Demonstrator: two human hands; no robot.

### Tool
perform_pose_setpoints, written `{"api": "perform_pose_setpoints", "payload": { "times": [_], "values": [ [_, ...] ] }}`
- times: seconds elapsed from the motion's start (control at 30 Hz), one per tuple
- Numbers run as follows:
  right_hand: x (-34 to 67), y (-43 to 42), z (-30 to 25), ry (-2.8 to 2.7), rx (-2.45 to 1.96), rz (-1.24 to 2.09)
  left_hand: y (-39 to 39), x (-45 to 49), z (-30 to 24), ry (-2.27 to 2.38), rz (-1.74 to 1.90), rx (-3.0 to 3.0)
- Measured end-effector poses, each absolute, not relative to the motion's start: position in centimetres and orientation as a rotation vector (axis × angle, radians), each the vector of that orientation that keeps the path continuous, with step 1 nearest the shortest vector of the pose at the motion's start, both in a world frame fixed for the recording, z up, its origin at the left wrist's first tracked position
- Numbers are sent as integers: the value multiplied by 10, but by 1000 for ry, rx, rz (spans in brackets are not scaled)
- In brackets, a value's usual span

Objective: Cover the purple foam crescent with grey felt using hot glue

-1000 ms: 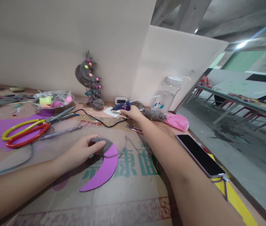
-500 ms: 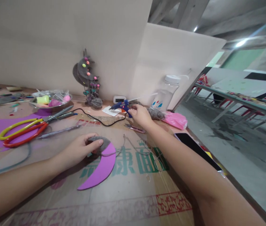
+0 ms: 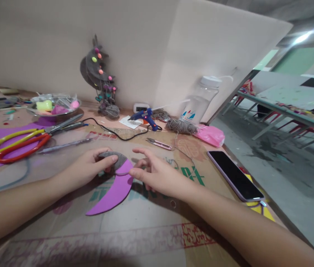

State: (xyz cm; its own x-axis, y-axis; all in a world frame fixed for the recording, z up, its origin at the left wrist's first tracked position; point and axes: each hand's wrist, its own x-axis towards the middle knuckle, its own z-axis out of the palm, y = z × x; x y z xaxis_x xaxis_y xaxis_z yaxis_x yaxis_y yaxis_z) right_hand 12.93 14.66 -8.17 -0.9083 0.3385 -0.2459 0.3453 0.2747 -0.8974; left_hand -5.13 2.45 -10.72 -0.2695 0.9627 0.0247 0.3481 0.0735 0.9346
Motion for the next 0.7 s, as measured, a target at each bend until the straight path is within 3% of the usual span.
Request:
{"api": "perform_pose_setpoints", "payload": {
  "times": [0.3,0.43,0.7],
  "values": [
    [135,144,-72,3370,276,-787,24,-52,-107,1741,1186,1364],
    [134,139,-74,3514,222,-792,22,-51,-108,1748,1144,1354],
    [127,154,-88,3374,580,-978,20,-49,-106,1636,1159,1287]
  ]
}}
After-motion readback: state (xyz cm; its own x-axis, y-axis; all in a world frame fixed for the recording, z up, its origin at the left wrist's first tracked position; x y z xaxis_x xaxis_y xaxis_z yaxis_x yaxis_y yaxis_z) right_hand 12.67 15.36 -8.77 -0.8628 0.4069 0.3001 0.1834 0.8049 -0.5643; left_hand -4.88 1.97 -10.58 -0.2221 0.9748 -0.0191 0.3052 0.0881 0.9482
